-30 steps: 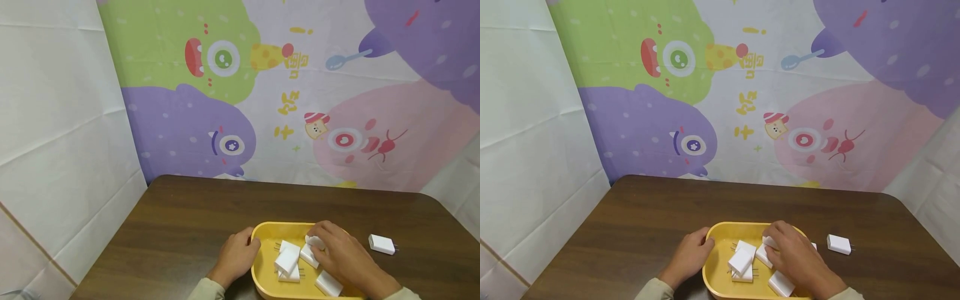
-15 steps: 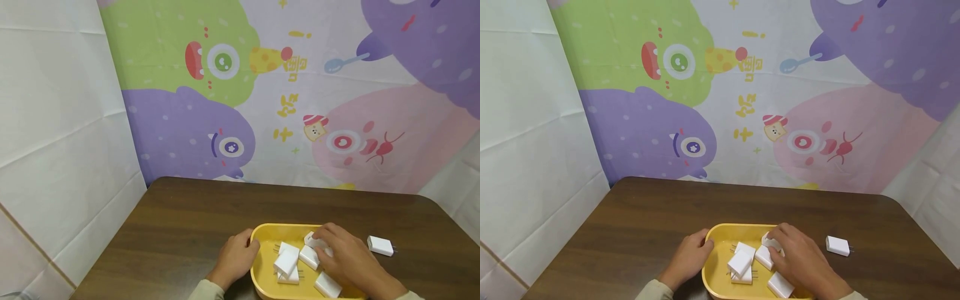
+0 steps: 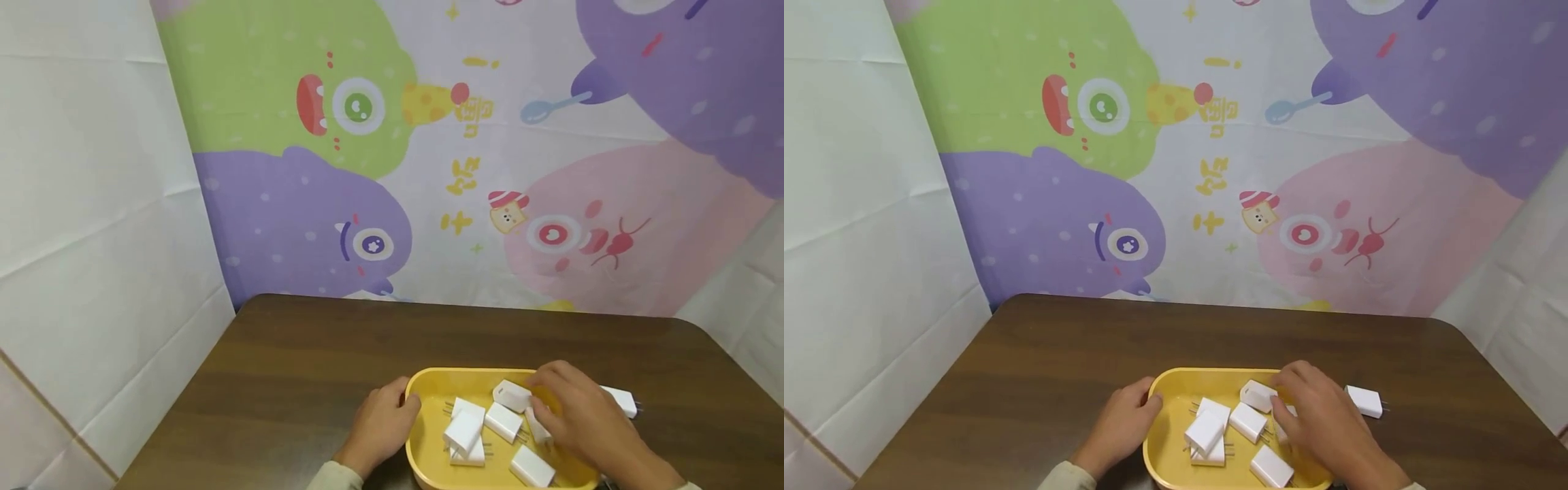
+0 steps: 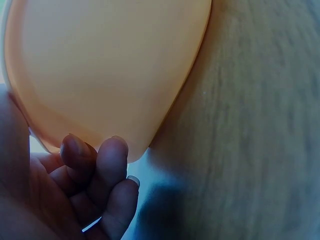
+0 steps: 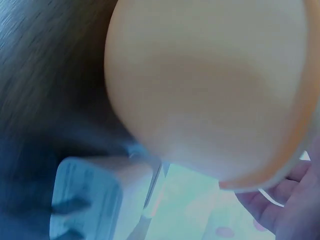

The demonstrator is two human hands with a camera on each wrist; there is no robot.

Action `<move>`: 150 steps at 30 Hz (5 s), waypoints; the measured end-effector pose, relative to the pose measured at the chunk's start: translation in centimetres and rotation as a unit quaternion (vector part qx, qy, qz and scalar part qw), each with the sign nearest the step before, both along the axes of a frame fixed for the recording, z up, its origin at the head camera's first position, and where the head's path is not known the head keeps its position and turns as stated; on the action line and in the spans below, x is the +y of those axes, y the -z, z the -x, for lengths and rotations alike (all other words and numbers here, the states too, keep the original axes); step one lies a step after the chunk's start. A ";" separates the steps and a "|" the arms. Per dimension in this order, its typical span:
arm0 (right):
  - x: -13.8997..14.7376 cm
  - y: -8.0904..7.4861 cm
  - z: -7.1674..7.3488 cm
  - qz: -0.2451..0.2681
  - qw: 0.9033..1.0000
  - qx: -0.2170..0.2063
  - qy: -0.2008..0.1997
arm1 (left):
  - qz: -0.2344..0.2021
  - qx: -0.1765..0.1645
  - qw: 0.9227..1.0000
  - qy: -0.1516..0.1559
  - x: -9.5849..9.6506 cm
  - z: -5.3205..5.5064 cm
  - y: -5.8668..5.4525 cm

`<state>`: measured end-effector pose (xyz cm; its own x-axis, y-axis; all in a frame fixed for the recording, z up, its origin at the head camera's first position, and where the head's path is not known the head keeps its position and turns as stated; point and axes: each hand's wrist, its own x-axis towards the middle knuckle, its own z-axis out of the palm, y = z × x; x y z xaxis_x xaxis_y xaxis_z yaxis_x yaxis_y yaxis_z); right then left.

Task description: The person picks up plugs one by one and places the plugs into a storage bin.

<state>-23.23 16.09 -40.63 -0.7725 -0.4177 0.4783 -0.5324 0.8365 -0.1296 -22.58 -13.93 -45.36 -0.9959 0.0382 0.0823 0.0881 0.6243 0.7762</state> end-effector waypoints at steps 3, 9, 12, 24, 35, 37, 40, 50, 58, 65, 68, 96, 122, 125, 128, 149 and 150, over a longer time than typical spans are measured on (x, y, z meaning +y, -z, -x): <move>0.6 0.0 0.1 0.011 1.000 0.012 -0.001 | -0.006 0.001 1.000 -0.002 0.0 0.0 0.1; 1.9 -0.3 0.3 0.019 1.000 0.015 0.013 | -0.011 -0.001 1.000 -0.008 0.0 0.0 0.0; 2.3 -0.5 0.5 0.014 0.999 -0.014 0.027 | -0.015 -0.004 1.000 -0.008 0.0 0.0 0.0; 4.4 0.0 0.7 0.027 0.996 -0.045 0.071 | -0.016 -0.003 1.000 -0.009 0.1 0.1 -0.1; 6.9 1.2 1.2 0.041 0.994 -0.030 0.095 | -0.008 0.013 1.000 -0.010 0.3 -0.1 0.0; 7.3 1.5 1.4 0.042 0.993 -0.034 0.101 | -0.008 0.012 1.000 -0.009 0.3 -0.1 0.0; 7.9 2.0 1.6 0.048 0.993 -0.032 0.105 | -0.009 0.008 1.000 -0.008 0.3 -0.1 0.0; 9.3 3.3 2.0 0.056 0.990 -0.063 0.113 | -0.009 -0.014 1.000 -0.010 0.2 -0.2 0.2; 10.2 3.7 2.9 0.047 0.990 -0.066 0.115 | -0.008 -0.010 1.000 -0.014 0.2 -0.3 0.3; 10.6 3.3 3.1 0.022 0.985 -0.107 0.136 | 0.001 -0.007 1.000 -0.013 0.3 -0.2 0.1; 10.8 2.9 3.4 -0.008 0.980 -0.135 0.147 | 0.014 -0.003 1.000 -0.017 0.4 -0.2 0.1; 11.6 3.0 4.6 -0.082 0.980 -0.137 0.119 | 0.023 -0.026 0.999 -0.016 0.4 -0.3 -0.1; 11.7 3.4 4.4 -0.075 0.978 -0.145 0.127 | 0.023 -0.022 0.999 -0.016 0.4 -0.1 -0.1; 11.7 3.4 4.2 -0.076 0.979 -0.140 0.124 | 0.021 -0.026 0.999 -0.017 0.4 -0.1 -0.1; 11.7 3.3 4.2 -0.078 0.979 -0.140 0.126 | 0.019 -0.024 0.999 -0.017 0.3 -0.1 -0.1; 11.9 2.9 3.5 -0.081 0.979 -0.129 0.136 | 0.020 -0.012 1.000 -0.013 0.4 -0.1 0.1; 11.9 2.9 3.5 -0.081 0.979 -0.129 0.138 | 0.019 -0.013 1.000 -0.012 0.4 -0.1 0.1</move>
